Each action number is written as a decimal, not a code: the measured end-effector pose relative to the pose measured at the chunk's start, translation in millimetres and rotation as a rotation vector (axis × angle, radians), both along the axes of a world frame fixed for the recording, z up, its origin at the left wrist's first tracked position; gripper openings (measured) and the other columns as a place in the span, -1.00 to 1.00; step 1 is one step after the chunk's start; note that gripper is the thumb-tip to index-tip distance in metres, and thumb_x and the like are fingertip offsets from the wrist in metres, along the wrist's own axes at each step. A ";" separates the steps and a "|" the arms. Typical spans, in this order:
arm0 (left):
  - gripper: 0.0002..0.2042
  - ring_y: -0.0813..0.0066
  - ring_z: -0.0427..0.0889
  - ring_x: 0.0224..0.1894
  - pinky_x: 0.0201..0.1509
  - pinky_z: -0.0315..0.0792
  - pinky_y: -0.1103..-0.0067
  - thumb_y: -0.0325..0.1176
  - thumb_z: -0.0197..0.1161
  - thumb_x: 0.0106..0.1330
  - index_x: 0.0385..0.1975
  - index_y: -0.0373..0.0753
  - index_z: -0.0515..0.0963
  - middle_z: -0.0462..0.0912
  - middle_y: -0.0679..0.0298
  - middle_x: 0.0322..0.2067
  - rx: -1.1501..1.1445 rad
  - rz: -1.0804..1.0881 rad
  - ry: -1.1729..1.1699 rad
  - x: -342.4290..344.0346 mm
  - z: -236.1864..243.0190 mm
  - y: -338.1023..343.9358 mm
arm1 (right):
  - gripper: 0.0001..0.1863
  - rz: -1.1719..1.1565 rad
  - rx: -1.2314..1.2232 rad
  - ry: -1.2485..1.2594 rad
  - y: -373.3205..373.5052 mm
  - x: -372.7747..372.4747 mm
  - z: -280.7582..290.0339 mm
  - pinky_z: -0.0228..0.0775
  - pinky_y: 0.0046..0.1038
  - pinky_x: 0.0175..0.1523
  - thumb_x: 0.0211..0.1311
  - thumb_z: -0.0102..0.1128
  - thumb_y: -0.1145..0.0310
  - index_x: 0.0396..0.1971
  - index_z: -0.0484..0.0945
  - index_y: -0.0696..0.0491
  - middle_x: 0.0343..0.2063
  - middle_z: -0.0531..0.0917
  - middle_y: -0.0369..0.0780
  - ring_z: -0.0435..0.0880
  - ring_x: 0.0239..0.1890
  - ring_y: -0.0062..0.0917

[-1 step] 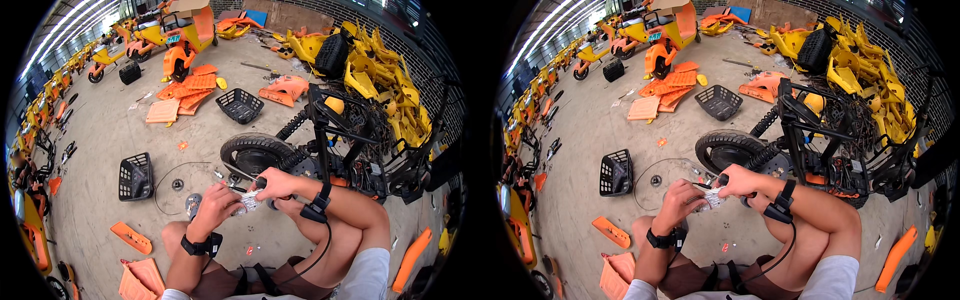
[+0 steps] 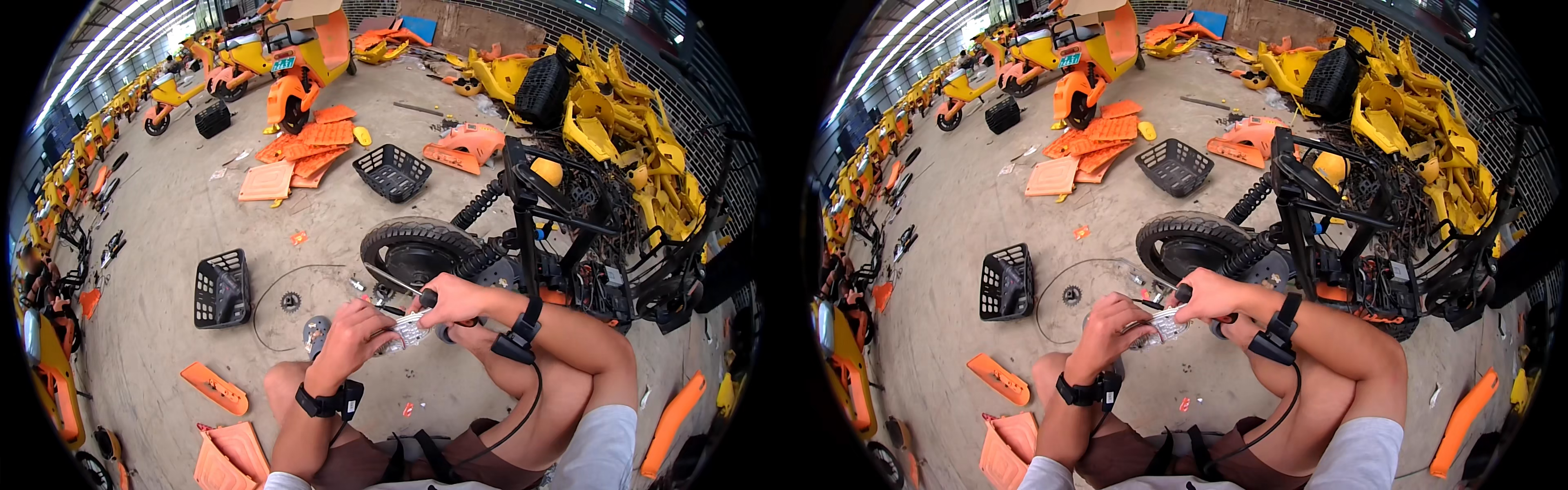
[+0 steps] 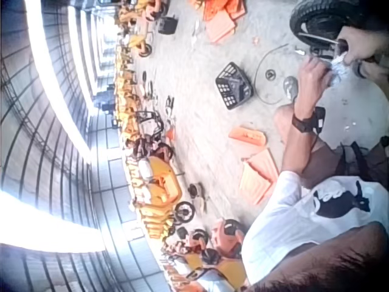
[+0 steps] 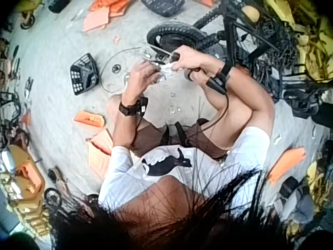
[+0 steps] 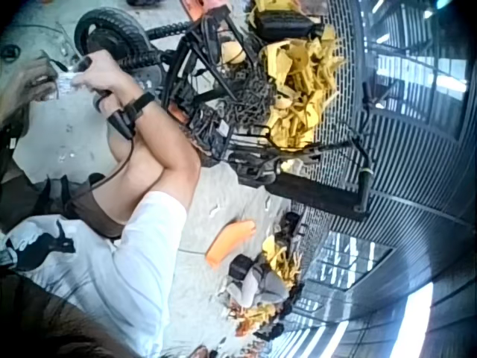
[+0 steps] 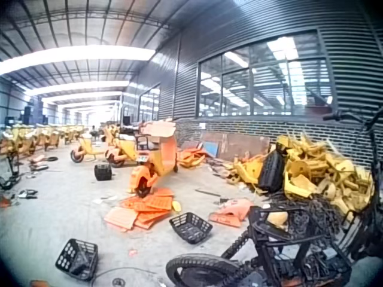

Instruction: The person removes screws from a light assembly using a screwdriver, takes out internal components, and uses a handheld rotary tool to grind the plastic housing.

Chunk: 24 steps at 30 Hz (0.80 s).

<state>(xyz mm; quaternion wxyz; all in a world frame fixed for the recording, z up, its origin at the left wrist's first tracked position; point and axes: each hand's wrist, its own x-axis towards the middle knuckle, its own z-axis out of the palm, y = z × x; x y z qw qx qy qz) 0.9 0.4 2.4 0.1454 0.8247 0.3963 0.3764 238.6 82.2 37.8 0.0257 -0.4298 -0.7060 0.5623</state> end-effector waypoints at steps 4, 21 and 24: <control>-0.77 0.33 0.60 -0.23 -0.08 0.46 0.48 -0.45 0.53 0.01 -0.31 -0.27 0.72 0.69 0.28 -0.41 -0.208 -0.074 -0.198 3.3 0.4 -3.9 | -0.64 0.007 -0.129 0.030 -4.1 8.8 4.1 0.26 -0.61 -0.60 -0.06 0.43 0.39 -0.19 0.72 0.18 -0.72 0.55 -0.35 0.46 -0.71 -0.73; -0.79 0.61 0.62 -0.28 -0.19 0.43 0.64 -0.51 0.48 0.15 -0.21 -0.34 0.72 0.73 0.29 -0.34 -0.759 -0.244 -0.586 -16.6 1.3 -5.4 | -0.61 0.124 -0.361 0.173 -4.4 11.2 4.4 0.22 -0.64 -0.56 0.01 0.44 0.47 -0.10 0.67 0.23 -0.63 0.61 -0.36 0.41 -0.70 -0.78; -0.81 0.61 0.62 -0.30 -0.20 0.42 0.63 -0.52 0.50 0.12 -0.25 -0.33 0.73 0.74 0.28 -0.34 -0.790 -0.255 -0.677 -16.9 1.9 -4.6 | -0.61 0.102 -0.409 0.210 -6.2 11.3 4.9 0.22 -0.63 -0.56 0.03 0.42 0.48 -0.09 0.67 0.23 -0.61 0.61 -0.35 0.41 -0.70 -0.77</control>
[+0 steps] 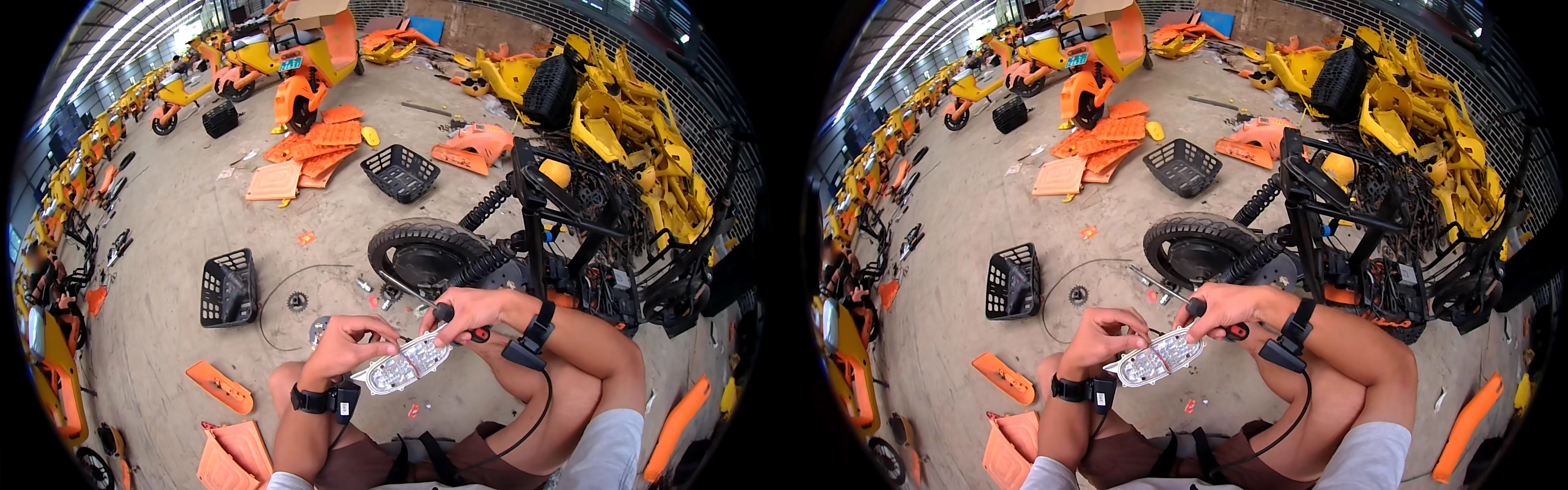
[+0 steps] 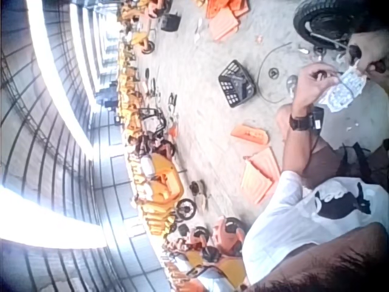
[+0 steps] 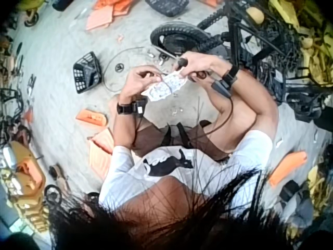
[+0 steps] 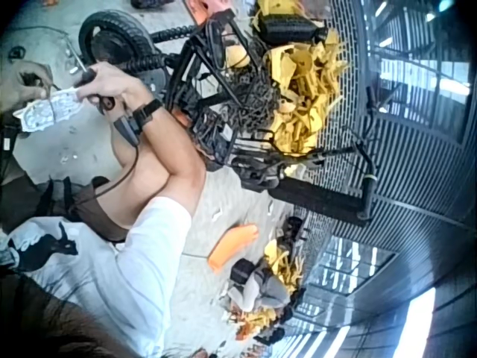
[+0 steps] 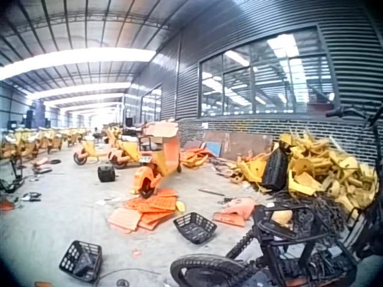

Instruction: The person removes screws from a light assembly using a screwdriver, takes out internal components, and uses a handheld rotary tool to grind the plastic housing.

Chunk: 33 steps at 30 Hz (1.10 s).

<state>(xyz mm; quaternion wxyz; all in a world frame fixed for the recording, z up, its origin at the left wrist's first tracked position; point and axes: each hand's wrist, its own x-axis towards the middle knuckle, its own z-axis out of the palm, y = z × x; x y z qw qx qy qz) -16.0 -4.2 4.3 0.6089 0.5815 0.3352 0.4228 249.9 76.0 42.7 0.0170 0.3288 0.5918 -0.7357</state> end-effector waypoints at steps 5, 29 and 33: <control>-0.79 0.52 0.69 -0.26 -0.13 0.52 0.59 -0.58 0.52 0.07 -0.27 -0.39 0.70 0.75 0.19 -0.32 -0.076 0.028 -0.117 -5.4 -4.6 -2.6 | -0.65 0.061 -0.054 0.007 1.0 -3.1 4.9 0.25 -0.65 -0.52 0.10 0.37 0.56 -0.07 0.63 0.25 -0.55 0.64 -0.31 0.42 -0.68 -0.79; -0.88 0.33 0.74 -0.26 -0.18 0.63 0.49 -0.68 0.41 0.15 -0.34 -0.45 0.63 0.71 0.05 -0.32 -0.109 0.025 -0.232 -0.9 0.2 -4.3 | -0.60 -0.023 -0.208 0.126 -13.8 -13.1 4.2 0.33 -0.62 -0.49 0.08 0.42 0.50 -0.05 0.62 0.25 -0.40 0.67 -0.25 0.45 -0.65 -0.74; -0.90 0.44 0.72 -0.26 -0.16 0.61 0.56 -0.55 0.35 0.30 -0.25 -0.43 0.64 0.74 0.11 -0.29 -0.080 0.106 -0.150 -3.4 -0.4 -2.4 | -0.60 -0.174 -0.283 0.210 -17.2 -13.9 -1.1 0.36 -0.60 -0.47 0.10 0.40 0.48 -0.04 0.61 0.25 -0.43 0.65 -0.26 0.49 -0.62 -0.71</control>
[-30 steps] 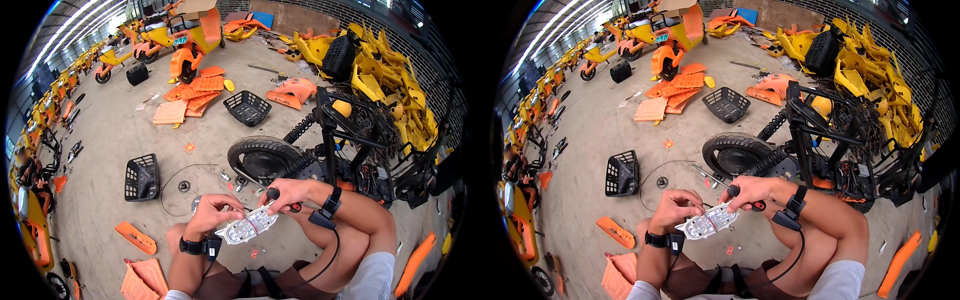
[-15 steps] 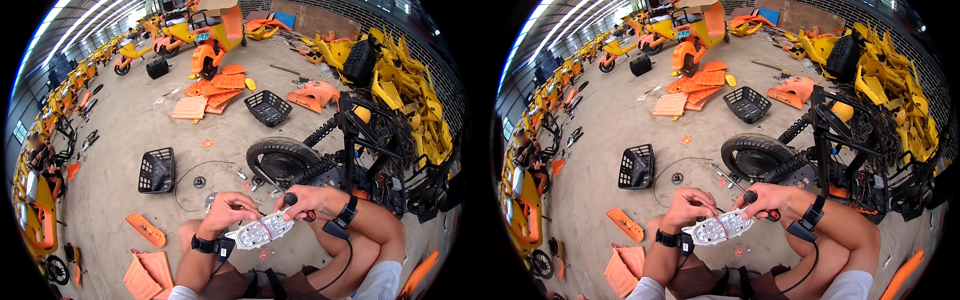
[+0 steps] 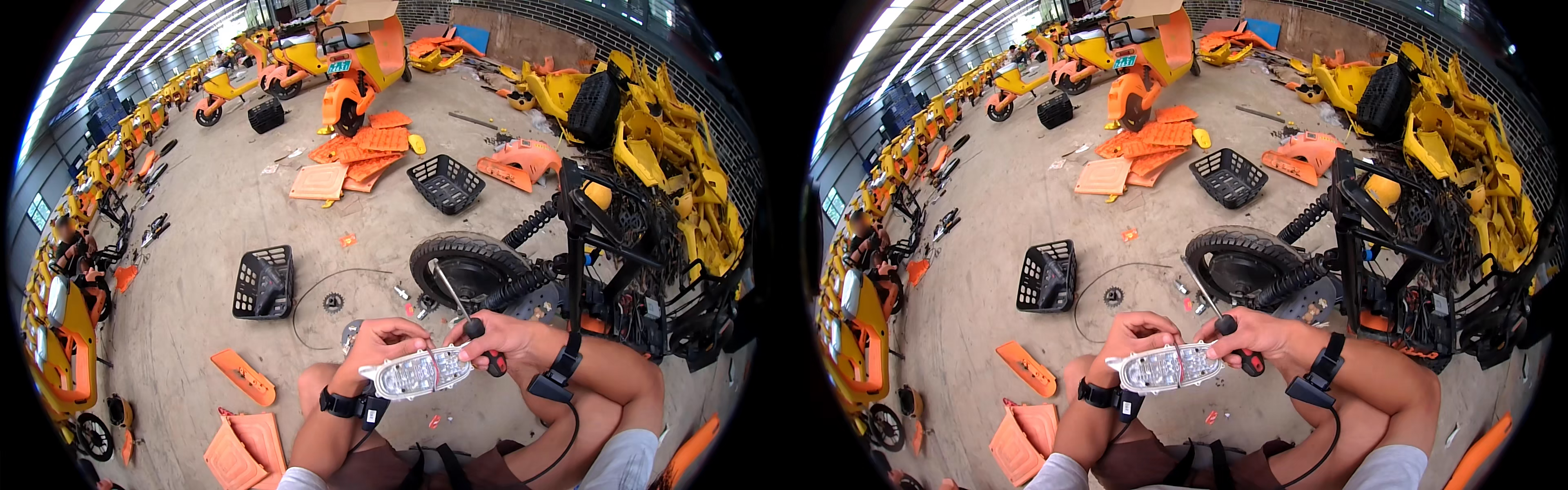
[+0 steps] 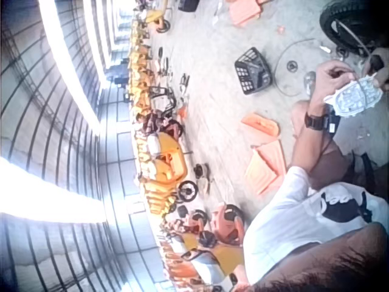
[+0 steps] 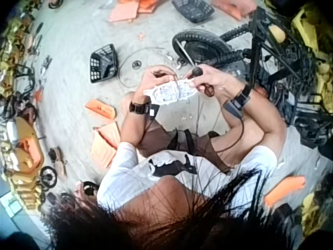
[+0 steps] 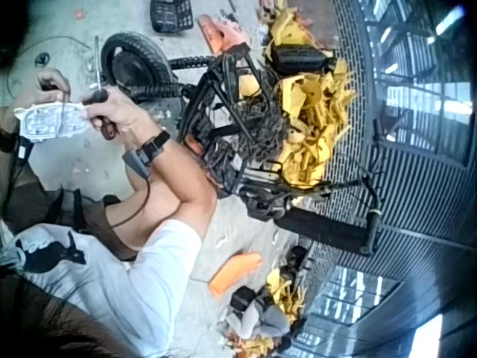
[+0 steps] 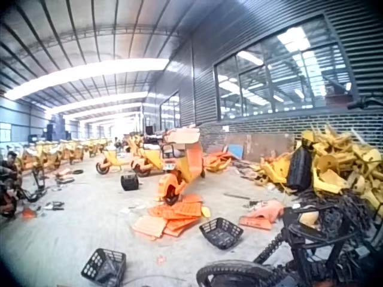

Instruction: The person removes screws from a light assembly using a screwdriver, takes out internal components, and uses a handheld rotary tool to grind the plastic housing.

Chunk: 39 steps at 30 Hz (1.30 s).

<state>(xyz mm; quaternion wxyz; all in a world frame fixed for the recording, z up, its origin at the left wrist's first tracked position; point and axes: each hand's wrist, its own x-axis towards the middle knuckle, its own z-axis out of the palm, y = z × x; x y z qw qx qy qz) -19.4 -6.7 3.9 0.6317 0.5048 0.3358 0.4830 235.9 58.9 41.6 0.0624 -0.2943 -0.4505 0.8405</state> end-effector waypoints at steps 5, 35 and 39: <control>-0.79 0.52 0.71 -0.17 -0.07 0.59 0.60 -0.50 0.35 0.31 -0.08 -0.39 0.65 0.75 0.19 -0.21 0.127 0.064 0.000 -7.8 -8.2 5.1 | -0.57 -0.156 -0.028 0.051 -5.6 -10.3 3.0 0.38 -0.58 -0.45 0.15 0.37 0.43 0.02 0.54 0.25 -0.46 0.62 -0.28 0.53 -0.57 -0.66; -0.58 0.13 0.53 0.19 0.16 0.48 0.25 -0.28 0.05 0.49 0.25 -0.34 0.39 0.51 0.05 0.21 -0.244 0.142 -0.722 1.3 -10.9 13.7 | -0.64 -0.695 0.172 -0.121 9.8 -44.3 4.3 0.58 -0.50 -0.34 0.26 0.34 0.36 -0.01 0.58 0.24 -0.34 0.71 -0.19 0.71 -0.42 -0.56; -0.62 0.26 0.56 0.15 0.18 0.46 0.28 -0.26 0.14 0.49 0.23 -0.26 0.42 0.56 0.13 0.16 -0.148 0.214 -0.547 -0.9 -30.0 15.6 | -0.58 -0.642 0.168 -0.109 8.0 -47.1 4.6 0.58 -0.50 -0.35 0.26 0.34 0.38 0.05 0.52 0.27 -0.33 0.70 -0.18 0.70 -0.41 -0.57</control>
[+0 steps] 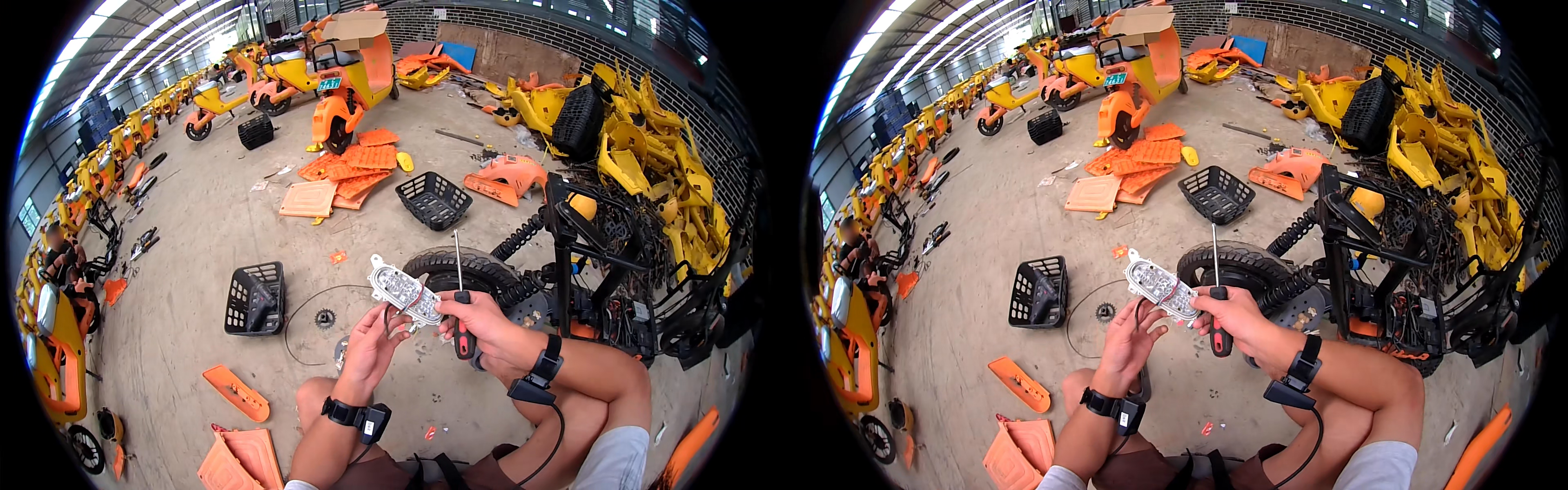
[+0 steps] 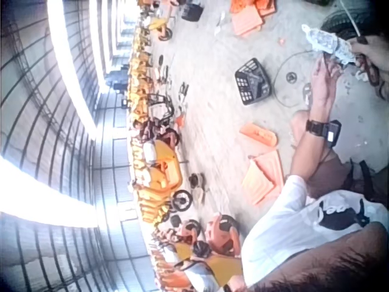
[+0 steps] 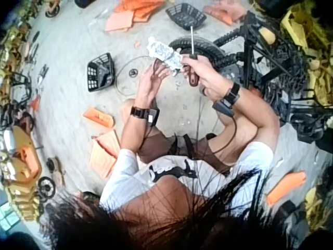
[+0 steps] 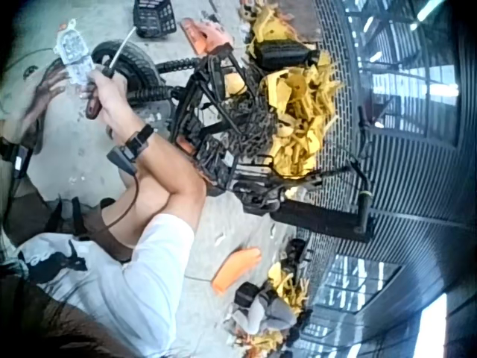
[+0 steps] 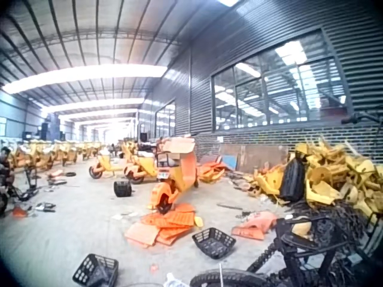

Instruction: The person removes screws from a light assembly using a screwdriver, takes out internal components, and uses a handheld rotary tool to grind the plastic housing.

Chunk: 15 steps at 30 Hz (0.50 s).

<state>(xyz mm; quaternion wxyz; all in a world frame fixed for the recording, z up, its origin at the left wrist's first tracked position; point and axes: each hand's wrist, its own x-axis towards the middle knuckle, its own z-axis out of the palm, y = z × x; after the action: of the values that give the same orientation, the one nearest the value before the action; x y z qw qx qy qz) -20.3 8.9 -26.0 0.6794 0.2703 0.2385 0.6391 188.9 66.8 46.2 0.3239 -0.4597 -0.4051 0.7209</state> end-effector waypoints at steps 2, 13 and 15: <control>-0.65 0.32 0.57 0.13 0.19 0.45 0.28 -0.27 0.18 0.48 0.18 -0.24 0.46 0.59 0.18 0.12 -0.028 0.002 -0.048 0.2 -4.7 3.2 | -0.59 0.015 0.008 -0.006 -2.5 -2.5 1.6 0.57 -0.51 -0.38 0.24 0.35 0.40 0.04 0.53 0.25 -0.36 0.69 -0.20 0.67 -0.47 -0.60; -0.71 0.41 0.61 0.07 0.19 0.47 0.29 -0.37 0.25 0.43 0.10 -0.23 0.50 0.65 0.26 0.03 -0.052 0.075 0.080 6.0 8.2 -1.5 | -0.64 0.070 0.085 -0.077 -16.3 -9.3 12.0 0.42 -0.61 -0.53 0.18 0.41 0.45 -0.04 0.58 0.19 -0.51 0.62 -0.30 0.54 -0.63 -0.71; -0.71 0.41 0.60 0.08 0.18 0.48 0.29 -0.41 0.25 0.42 0.11 -0.24 0.50 0.65 0.26 0.03 -0.080 0.084 0.111 10.5 18.1 -2.9 | -0.65 0.073 0.120 -0.092 -14.8 -7.3 11.7 0.42 -0.62 -0.53 0.17 0.41 0.46 -0.05 0.59 0.19 -0.52 0.62 -0.31 0.54 -0.63 -0.72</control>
<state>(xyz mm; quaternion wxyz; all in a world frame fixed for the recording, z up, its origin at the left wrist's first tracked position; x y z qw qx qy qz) -9.8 5.9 -7.9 0.6481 0.2679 0.3120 0.6410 181.6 52.0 57.9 0.3054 -0.4570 -0.4787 0.6847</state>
